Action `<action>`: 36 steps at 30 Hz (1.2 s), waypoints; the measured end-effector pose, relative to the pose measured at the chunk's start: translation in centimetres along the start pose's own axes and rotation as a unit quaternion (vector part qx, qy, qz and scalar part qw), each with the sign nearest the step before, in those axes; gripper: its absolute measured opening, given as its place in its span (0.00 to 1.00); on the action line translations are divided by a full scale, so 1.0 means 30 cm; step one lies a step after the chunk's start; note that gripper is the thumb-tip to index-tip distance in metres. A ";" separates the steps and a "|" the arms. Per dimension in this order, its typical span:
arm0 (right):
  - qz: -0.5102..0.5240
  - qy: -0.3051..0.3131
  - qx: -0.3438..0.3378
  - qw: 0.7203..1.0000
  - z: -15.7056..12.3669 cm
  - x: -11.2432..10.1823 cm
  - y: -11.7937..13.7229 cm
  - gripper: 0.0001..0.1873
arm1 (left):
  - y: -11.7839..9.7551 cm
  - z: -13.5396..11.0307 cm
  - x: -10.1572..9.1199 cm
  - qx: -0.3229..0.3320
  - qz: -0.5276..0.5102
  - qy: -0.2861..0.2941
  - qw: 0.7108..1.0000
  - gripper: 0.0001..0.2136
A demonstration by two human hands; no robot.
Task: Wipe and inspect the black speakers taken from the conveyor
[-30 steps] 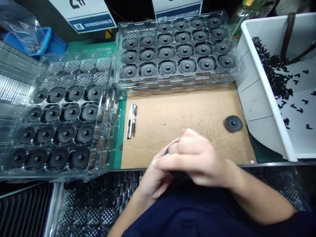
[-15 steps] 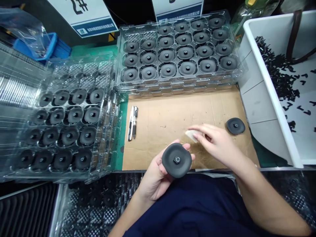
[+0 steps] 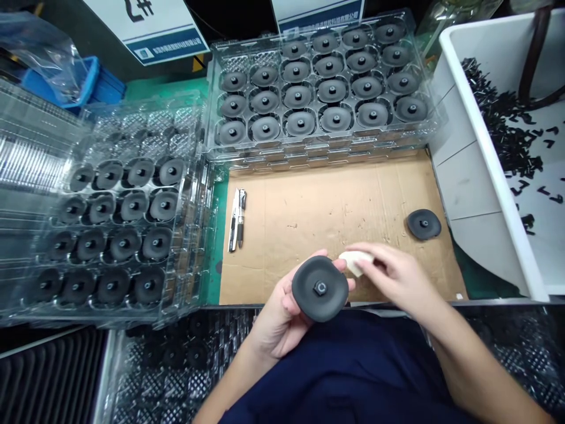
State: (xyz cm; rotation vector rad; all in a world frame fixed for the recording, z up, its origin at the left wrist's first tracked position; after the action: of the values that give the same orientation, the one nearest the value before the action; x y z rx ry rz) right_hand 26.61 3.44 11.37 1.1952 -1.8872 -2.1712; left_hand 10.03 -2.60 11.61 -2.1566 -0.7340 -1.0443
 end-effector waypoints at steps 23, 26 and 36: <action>-0.172 -0.005 -0.307 0.936 0.154 0.016 0.304 0.14 | -0.008 0.023 -0.047 0.061 0.046 -0.097 0.992 0.20; -0.092 -0.029 -0.333 0.938 0.169 0.011 0.276 0.13 | -0.021 0.022 -0.046 0.073 0.049 -0.100 0.991 0.20; -0.028 0.047 -0.031 0.998 0.053 0.090 -0.054 0.11 | -0.049 -0.015 -0.056 0.101 0.027 -0.025 0.994 0.29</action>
State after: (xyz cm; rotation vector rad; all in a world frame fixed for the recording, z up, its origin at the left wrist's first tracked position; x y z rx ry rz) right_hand 24.56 3.89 8.54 1.3295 -1.7586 -2.1422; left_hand 7.89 -2.32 10.89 -2.0234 -0.7664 -0.8539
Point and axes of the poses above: each hand's wrist, its own z-axis towards the middle knuckle, its own x-axis out of the palm, y = z × x, the point moved 4 cm from there along z, towards the middle knuckle, and after that the axes turned 11 degrees about -x, right-handed, at the moved point
